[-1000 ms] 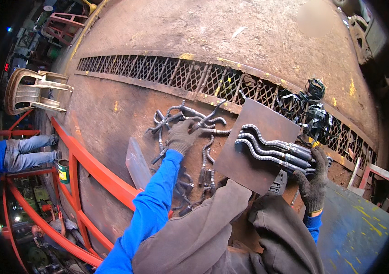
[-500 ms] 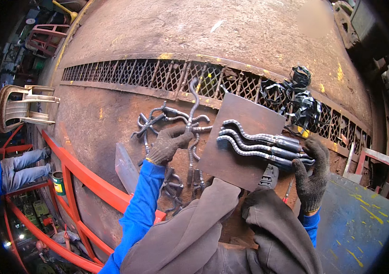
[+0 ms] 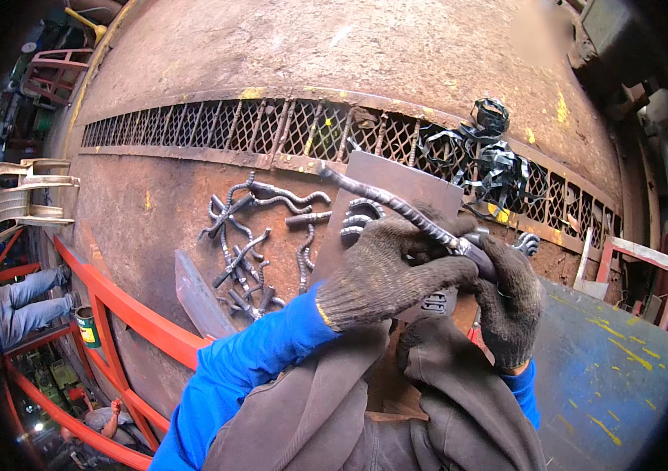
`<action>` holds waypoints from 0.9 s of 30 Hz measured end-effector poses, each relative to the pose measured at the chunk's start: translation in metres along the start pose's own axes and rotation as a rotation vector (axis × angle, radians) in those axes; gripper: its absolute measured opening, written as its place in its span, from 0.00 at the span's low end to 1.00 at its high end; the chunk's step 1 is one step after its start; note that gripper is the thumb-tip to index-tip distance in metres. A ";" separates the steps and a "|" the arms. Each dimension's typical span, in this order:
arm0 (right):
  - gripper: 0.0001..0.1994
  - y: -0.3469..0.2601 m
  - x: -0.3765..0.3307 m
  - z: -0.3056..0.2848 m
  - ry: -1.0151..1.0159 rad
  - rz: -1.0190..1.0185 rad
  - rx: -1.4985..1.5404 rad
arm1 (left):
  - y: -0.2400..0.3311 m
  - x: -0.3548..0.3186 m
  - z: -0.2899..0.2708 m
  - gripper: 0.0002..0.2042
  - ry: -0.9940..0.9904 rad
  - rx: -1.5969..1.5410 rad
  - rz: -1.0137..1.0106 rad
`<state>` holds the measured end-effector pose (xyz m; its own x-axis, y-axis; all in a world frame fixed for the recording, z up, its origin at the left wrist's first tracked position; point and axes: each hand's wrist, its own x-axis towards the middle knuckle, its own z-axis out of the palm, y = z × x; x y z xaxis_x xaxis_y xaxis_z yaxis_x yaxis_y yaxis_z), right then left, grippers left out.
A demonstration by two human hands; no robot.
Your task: The person gathers several curved metal rods on a metal plate, aligns them, and uses a strap and scissors to bundle them together. The person then picks up the bundled rods and places them on the plate.
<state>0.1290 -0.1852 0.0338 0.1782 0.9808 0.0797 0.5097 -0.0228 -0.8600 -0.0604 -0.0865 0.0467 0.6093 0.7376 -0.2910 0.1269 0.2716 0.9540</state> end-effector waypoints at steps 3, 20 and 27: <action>0.19 0.012 -0.006 -0.006 0.077 0.079 0.039 | -0.016 0.005 -0.018 0.23 0.131 -0.384 -0.174; 0.22 0.077 -0.002 -0.003 0.279 0.605 1.035 | -0.062 0.009 -0.088 0.11 0.327 0.925 0.166; 0.22 0.087 -0.005 -0.009 0.279 0.566 0.995 | -0.060 0.005 -0.090 0.11 0.317 0.941 0.188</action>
<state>0.1799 -0.1934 -0.0370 0.4094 0.8000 -0.4387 -0.5602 -0.1591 -0.8129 -0.1353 -0.0440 -0.0188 0.4639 0.8859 -0.0049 0.6997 -0.3630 0.6154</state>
